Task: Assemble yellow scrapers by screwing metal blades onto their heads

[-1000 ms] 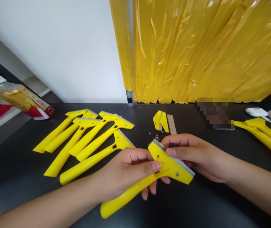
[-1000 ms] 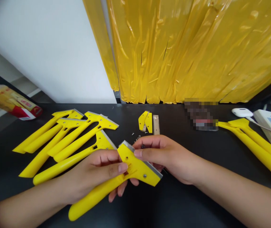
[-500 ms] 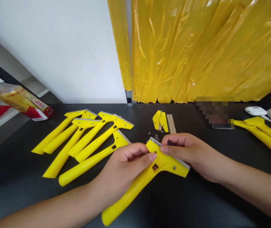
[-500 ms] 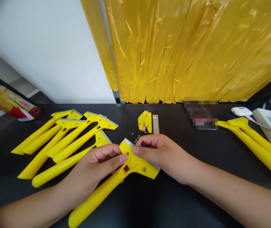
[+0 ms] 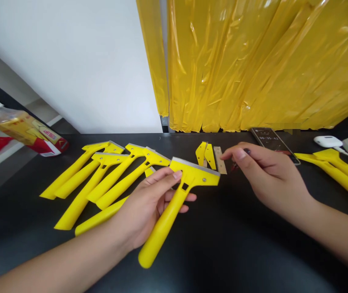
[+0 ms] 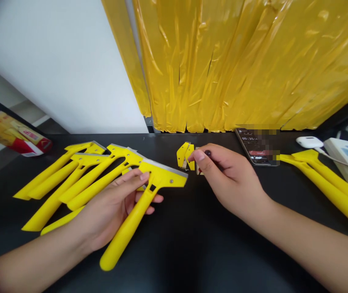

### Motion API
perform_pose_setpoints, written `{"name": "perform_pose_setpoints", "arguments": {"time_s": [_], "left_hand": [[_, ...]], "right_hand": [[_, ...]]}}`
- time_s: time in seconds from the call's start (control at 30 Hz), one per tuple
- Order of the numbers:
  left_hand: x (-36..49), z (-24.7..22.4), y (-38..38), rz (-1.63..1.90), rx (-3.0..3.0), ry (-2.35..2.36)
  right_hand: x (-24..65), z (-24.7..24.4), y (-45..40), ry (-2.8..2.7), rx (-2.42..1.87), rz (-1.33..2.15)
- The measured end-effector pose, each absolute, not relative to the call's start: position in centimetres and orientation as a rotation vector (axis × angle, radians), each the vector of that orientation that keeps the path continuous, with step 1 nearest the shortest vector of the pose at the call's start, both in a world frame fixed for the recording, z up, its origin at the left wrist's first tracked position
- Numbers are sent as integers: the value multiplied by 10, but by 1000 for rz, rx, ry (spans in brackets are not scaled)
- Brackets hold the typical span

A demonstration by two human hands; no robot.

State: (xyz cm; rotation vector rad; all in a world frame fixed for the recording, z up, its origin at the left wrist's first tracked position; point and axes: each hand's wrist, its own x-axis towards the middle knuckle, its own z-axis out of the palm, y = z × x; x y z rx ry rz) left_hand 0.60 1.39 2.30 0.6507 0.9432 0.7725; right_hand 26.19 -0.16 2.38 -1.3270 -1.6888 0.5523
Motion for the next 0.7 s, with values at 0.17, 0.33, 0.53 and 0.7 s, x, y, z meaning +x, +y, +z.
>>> {"name": "perform_pose_setpoints", "arguments": {"time_s": [0.17,0.33,0.53,0.7], "left_hand": [[7,23,19,895,636,1053],[7,24,20,922,669,1092],[7,25,19,897,699,1100],[6,23,19,891,718,1073]], "right_hand": [[265,17,1,-1790,-1279,341],[267,11,10,-1921,-1196,152],[267,9,12,-2035,-1086,80],[267,7,13,-2077,-1049,77]]}}
